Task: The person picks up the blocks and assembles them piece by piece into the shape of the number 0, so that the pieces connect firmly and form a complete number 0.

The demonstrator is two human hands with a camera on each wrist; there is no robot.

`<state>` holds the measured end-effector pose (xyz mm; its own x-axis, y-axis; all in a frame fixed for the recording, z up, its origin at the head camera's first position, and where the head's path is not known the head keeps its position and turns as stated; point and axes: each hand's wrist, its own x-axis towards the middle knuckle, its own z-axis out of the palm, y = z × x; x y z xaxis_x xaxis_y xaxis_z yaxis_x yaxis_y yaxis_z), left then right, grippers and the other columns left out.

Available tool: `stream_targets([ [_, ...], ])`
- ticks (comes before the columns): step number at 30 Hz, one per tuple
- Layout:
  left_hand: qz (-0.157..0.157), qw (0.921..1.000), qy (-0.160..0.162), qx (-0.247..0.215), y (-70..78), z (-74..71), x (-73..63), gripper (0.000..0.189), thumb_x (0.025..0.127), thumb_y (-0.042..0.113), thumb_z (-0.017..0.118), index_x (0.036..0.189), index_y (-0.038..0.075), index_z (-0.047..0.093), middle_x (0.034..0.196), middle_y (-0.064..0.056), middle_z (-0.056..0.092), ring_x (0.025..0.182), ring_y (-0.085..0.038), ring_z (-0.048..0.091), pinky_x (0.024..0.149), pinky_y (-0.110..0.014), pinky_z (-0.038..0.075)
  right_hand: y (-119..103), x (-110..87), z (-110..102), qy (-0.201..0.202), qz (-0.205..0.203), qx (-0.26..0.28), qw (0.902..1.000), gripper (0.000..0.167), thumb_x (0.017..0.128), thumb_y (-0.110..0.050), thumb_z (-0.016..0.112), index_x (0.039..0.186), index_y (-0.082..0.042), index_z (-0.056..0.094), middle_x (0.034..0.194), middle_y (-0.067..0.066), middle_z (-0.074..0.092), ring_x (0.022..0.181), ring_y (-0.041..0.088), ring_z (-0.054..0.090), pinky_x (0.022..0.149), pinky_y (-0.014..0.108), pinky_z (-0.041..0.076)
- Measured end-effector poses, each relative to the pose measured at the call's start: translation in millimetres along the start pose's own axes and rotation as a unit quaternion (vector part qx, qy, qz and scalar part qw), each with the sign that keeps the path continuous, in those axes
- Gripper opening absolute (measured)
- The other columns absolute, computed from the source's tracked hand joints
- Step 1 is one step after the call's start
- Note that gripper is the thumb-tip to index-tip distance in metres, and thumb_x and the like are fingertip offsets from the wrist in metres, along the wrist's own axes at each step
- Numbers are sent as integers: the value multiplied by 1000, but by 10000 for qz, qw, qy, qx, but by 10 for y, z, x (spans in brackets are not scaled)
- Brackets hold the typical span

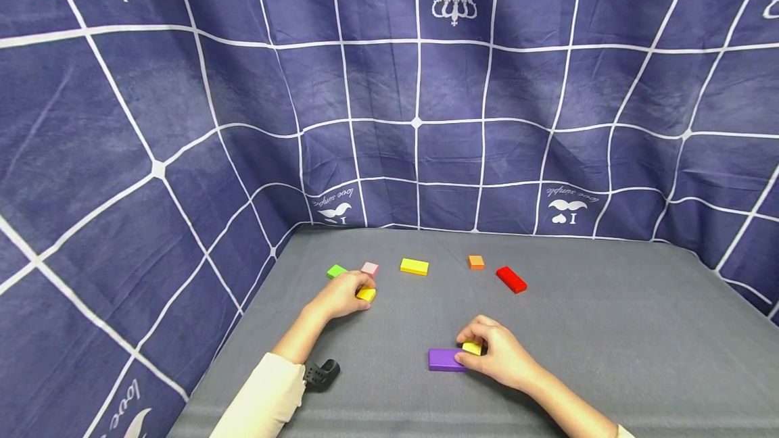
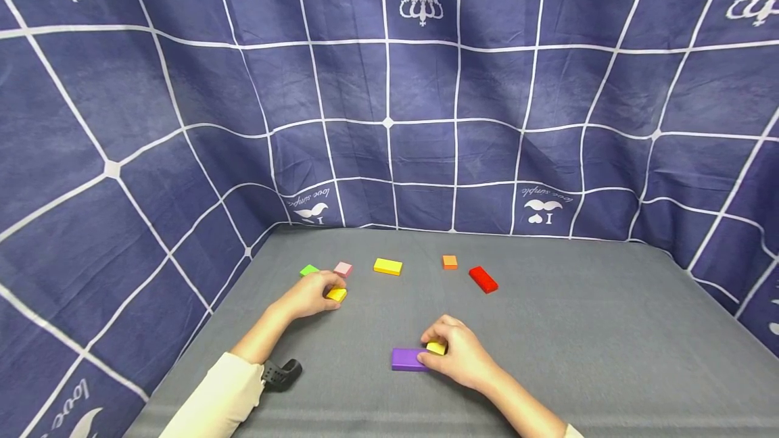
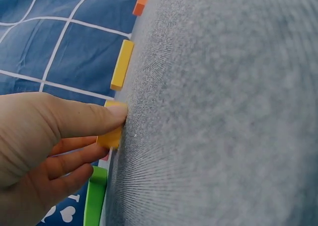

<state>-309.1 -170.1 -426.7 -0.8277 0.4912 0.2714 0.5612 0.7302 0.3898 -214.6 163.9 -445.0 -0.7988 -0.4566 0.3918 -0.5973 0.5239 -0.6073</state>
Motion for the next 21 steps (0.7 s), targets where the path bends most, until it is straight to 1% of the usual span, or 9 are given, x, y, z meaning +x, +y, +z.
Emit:
stream_targets([
  [4, -199, 9997, -49, -116, 13, -4, -9, 26, 70, 1, 82, 91, 5, 68, 82, -1, 61, 75, -15, 55, 71, -31, 47, 2, 2, 1, -5, -17, 9, 10000, 17, 77, -17, 82, 86, -15, 68, 86, -8, 57, 72, 7, 52, 63, 23, 45],
  [8, -310, 9993, -37, -203, 29, 0, -19, 25, 70, 6, 85, 90, 6, 68, 79, 1, 60, 72, -12, 54, 67, -28, 46, 0, 3, 0, -25, -1, 7, 10000, 17, 77, -18, 82, 86, -15, 68, 86, -8, 58, 72, 7, 52, 64, 23, 44],
  [11, -248, 9995, 12, -213, 47, 4, -16, 25, 71, 10, 85, 88, 8, 68, 78, 2, 59, 72, -11, 53, 66, -26, 45, -1, 5, -3, -31, 34, 13, 10000, 17, 77, -18, 82, 86, -15, 68, 86, -8, 57, 72, 7, 52, 64, 23, 44],
  [16, -133, 9994, 127, -278, 105, 10, -8, 25, 70, 13, 86, 85, 9, 67, 76, 2, 59, 71, -13, 54, 65, -25, 45, 3, 6, -3, -26, 36, 18, 10000, 17, 76, -17, 82, 86, -15, 68, 86, -8, 57, 72, 7, 51, 64, 23, 44],
  [21, -91, 9989, 97, -458, 196, 41, -13, 26, 70, 14, 86, 87, 7, 68, 76, 2, 61, 72, -14, 57, 66, -25, 46, 3, -3, -5, -50, 80, 20, 10000, 17, 77, -18, 82, 87, -15, 68, 86, -7, 57, 72, 7, 52, 64, 23, 44],
])
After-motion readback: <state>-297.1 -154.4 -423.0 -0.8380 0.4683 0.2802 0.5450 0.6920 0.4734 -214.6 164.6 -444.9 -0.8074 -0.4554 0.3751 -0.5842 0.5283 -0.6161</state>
